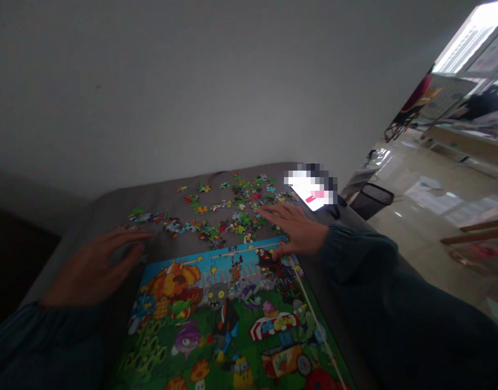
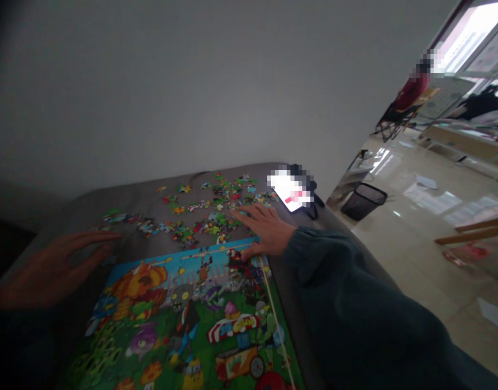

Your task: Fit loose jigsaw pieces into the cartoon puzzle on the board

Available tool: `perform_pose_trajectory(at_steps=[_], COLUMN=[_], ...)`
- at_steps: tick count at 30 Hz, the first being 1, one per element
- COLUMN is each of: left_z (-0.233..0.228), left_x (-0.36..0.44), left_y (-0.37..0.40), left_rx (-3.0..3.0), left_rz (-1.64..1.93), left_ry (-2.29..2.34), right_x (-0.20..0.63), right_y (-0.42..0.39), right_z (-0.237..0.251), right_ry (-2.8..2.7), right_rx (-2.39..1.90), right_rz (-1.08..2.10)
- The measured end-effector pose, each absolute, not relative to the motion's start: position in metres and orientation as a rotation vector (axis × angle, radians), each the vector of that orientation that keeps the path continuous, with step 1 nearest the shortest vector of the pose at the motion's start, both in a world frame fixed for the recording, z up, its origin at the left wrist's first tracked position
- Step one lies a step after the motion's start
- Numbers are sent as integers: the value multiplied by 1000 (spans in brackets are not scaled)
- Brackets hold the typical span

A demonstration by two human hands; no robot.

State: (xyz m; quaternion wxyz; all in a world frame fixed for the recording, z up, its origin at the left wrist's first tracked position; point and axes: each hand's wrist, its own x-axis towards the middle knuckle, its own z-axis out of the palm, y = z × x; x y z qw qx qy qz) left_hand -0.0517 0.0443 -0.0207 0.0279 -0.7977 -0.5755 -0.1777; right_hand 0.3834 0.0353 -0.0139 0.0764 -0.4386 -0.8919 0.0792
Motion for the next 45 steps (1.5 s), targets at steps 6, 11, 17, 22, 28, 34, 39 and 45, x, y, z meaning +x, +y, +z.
perform_pose_trajectory(at_steps=[6,11,17,22,28,34,39,45], left_z=[-22,-17,-11,-3,21,29,27,18], left_x=[-48,-48,-59,-48,-10,10,-11,-32], left_y=[46,47,47,55,97,124,121,109], left_rx=[-2517,-2474,-2396,-2458,-2746,-2969,-2932,-2914], left_rz=[-569,-581,-605,-511,-175,162,226,158], left_ry=[-1802,-1845,-1906,-1880,-1640,-1465,-1488,-1488], right_x=[390,391,392,397,402,401,402,400], right_y=[45,46,42,46,51,52,52,50], right_z=[-22,-21,-17,-16,-20,-20,-19,-20], right_ry=[-2652,-2579,-2670,-2653,-2577,-2456,-2425,-2438], right_rx=[-1386,-1394,-1309,-1289,-1145,-1081,-1063,-1074], right_rz=[186,185,375,393,225,134,106,82])
